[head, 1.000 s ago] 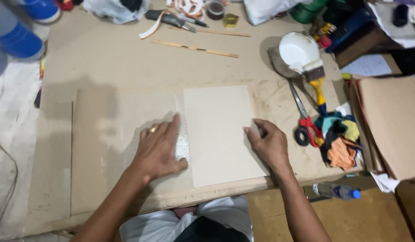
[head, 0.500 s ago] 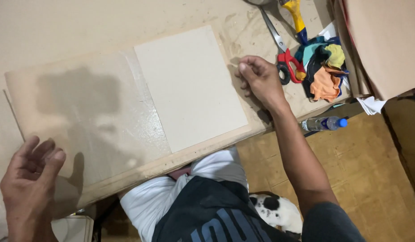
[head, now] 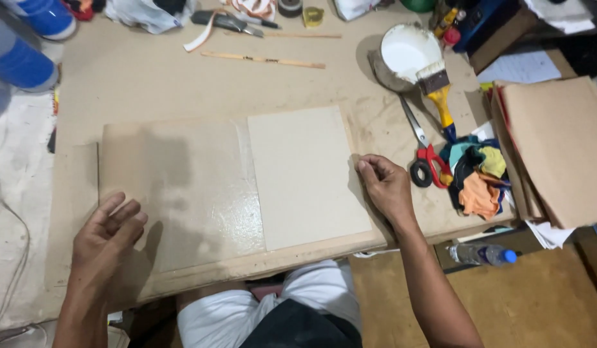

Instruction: The person applies white glue to a sheet of paper on a workbench using a brush. They then place a wooden stick on the glued area and press it down. Finally, they cover the assembly with a red sheet of paper and smooth it out.

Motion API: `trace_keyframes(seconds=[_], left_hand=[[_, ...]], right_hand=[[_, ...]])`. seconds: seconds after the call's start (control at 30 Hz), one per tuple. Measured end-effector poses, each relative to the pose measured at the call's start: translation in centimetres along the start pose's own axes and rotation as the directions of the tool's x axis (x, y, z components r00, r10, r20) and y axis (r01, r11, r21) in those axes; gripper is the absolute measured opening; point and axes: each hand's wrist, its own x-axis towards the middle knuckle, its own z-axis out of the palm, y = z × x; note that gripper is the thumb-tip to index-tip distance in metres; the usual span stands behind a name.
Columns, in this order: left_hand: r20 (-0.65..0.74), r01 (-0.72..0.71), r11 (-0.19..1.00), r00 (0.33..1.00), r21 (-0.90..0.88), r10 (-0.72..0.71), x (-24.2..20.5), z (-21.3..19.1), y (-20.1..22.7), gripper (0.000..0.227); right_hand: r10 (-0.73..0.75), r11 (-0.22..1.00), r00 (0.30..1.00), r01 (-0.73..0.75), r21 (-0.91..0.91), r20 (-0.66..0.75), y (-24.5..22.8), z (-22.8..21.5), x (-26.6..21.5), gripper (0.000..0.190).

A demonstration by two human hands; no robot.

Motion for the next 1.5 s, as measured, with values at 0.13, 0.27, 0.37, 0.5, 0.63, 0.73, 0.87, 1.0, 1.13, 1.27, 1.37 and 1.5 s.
trace_keyframes(seconds=[0.13,0.27,0.37,0.5,0.63,0.73,0.87,1.0,1.13,1.27,1.37,1.5], left_hand=[[-0.021,0.052,0.998,0.998,-0.045,-0.053,-0.4,0.4,0.4,0.064],[-0.026,0.029,0.999,0.999,-0.038,-0.030,0.4,0.4,-0.5,0.062],[0.012,-0.005,1.000,1.000,0.012,0.005,1.4,0.0,-0.9,0.061],[-0.006,-0.088,0.933,0.996,-0.349,0.091,-0.3,1.4,-0.4,0.024],[0.072,-0.060,0.997,0.996,0.047,0.057,3.3,0.1,-2.4,0.063],[0.067,-0.047,0.991,0.997,0.127,0.039,5.0,-0.2,-3.7,0.058],[0.038,-0.086,0.989,0.996,0.124,0.082,3.9,0.0,-2.7,0.060],[-0.184,-0.108,0.989,0.975,0.098,0.124,5.5,2.3,-4.7,0.058],[-0.097,-0.145,0.960,0.980,0.238,0.172,4.6,1.9,-3.0,0.052],[0.031,0.020,0.942,0.999,0.334,-0.032,0.1,-0.1,2.8,0.047],[0.009,-0.059,0.858,0.998,0.510,0.063,1.1,-1.9,0.9,0.067],[-0.183,-0.659,0.566,0.558,0.496,0.810,8.4,-6.0,-13.2,0.052]], right_hand=[[-0.025,1.000,1.000,0.025,0.006,-0.014,0.5,-0.1,0.5,0.019],[-0.022,0.999,1.000,0.021,-0.034,-0.022,0.7,0.0,0.5,0.021],[-0.244,0.955,0.969,0.245,-0.165,0.028,1.5,0.3,0.7,0.024],[-0.294,0.685,0.928,0.370,-0.627,0.227,-2.1,1.8,-0.7,0.038],[-0.253,0.574,0.864,0.497,-0.651,0.436,-4.1,5.3,0.3,0.033],[-0.188,0.630,0.805,0.538,-0.560,0.562,-6.5,7.6,1.8,0.052],[-0.131,0.552,0.753,0.596,-0.583,0.645,-8.1,9.6,2.0,0.071],[-0.210,0.534,0.725,0.647,-0.544,0.656,-6.5,9.8,2.4,0.066],[-0.195,0.498,0.758,0.623,-0.603,0.623,-6.4,10.4,2.9,0.072],[-0.117,0.528,0.808,0.543,-0.653,0.578,-6.0,10.7,2.8,0.074],[-0.173,0.505,0.793,0.580,-0.639,0.584,-5.5,10.7,2.9,0.072],[-0.183,0.515,0.822,0.548,-0.659,0.540,-4.5,11.8,3.2,0.071]])
